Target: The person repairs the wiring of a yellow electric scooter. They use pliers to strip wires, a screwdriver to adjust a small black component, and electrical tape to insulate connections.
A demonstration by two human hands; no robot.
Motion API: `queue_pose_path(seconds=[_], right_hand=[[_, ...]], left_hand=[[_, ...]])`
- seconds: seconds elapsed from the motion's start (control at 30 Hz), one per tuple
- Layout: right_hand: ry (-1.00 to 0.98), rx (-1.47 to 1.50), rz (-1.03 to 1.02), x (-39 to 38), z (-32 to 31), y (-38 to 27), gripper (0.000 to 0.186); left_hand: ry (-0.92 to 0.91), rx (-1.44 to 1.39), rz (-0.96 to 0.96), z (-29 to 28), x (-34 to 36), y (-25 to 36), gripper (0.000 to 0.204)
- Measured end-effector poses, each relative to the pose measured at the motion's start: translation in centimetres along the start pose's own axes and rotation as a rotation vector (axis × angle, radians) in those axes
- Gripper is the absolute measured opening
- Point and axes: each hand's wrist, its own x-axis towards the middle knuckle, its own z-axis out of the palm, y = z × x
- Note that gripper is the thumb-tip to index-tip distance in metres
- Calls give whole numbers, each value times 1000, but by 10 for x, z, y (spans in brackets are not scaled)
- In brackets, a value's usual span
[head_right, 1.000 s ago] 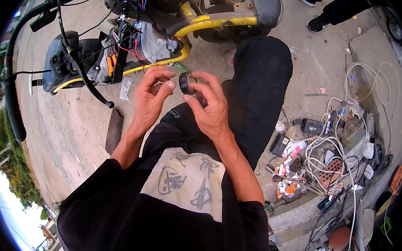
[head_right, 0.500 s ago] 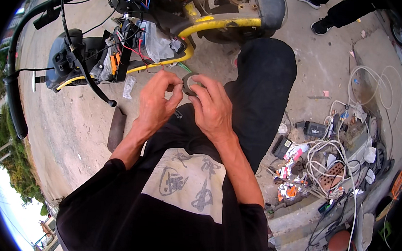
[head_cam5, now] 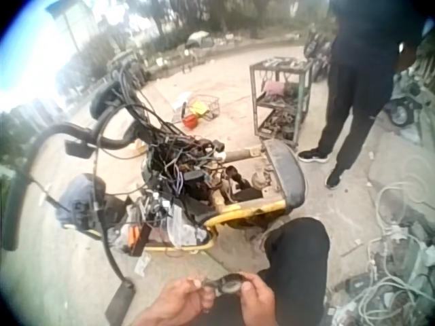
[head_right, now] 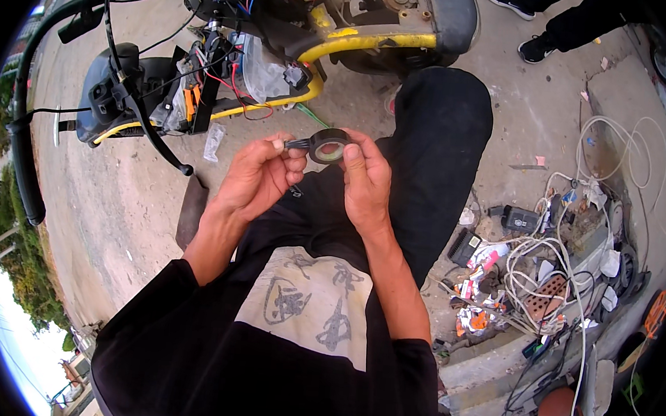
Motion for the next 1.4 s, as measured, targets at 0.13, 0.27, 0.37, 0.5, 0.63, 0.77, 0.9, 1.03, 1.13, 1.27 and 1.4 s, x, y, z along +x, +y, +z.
queue_pose_path(seconds=[0.13,0.27,0.37,0.5,0.63,0.77,0.9,1.03,1.13,1.27,1.4], right_hand=[[22,-111,15,3,8,-9,35],[21,-207,5,6,9,-16,36],[32,-200,31,8,8,-21,37],[22,-203,64,6,9,-23,39],[46,-143,90,8,8,-17,39],[30,0,152,7,8,-17,41],[-22,-187,152,6,11,-19,45],[-121,-607,-90,2,14,-19,41],[-154,-807,-232,-1,19,-24,30],[-120,-1014,-350,-2,26,-25,16],[-94,-1154,-359,-1,28,-25,14]], left_hand=[[125,-41,32,-5,1,-6,18],[59,-219,30,-5,2,-2,26],[58,-99,110,15,-1,6,34],[70,572,321,23,-4,-7,42],[147,1197,492,24,-4,-6,29],[107,1407,600,20,-5,-3,21],[94,1512,591,21,-8,-3,15],[91,1599,591,19,-6,-4,15],[100,1564,577,14,-7,-8,17],[111,1617,554,13,-8,-8,17],[116,1601,486,15,-12,-6,17]])
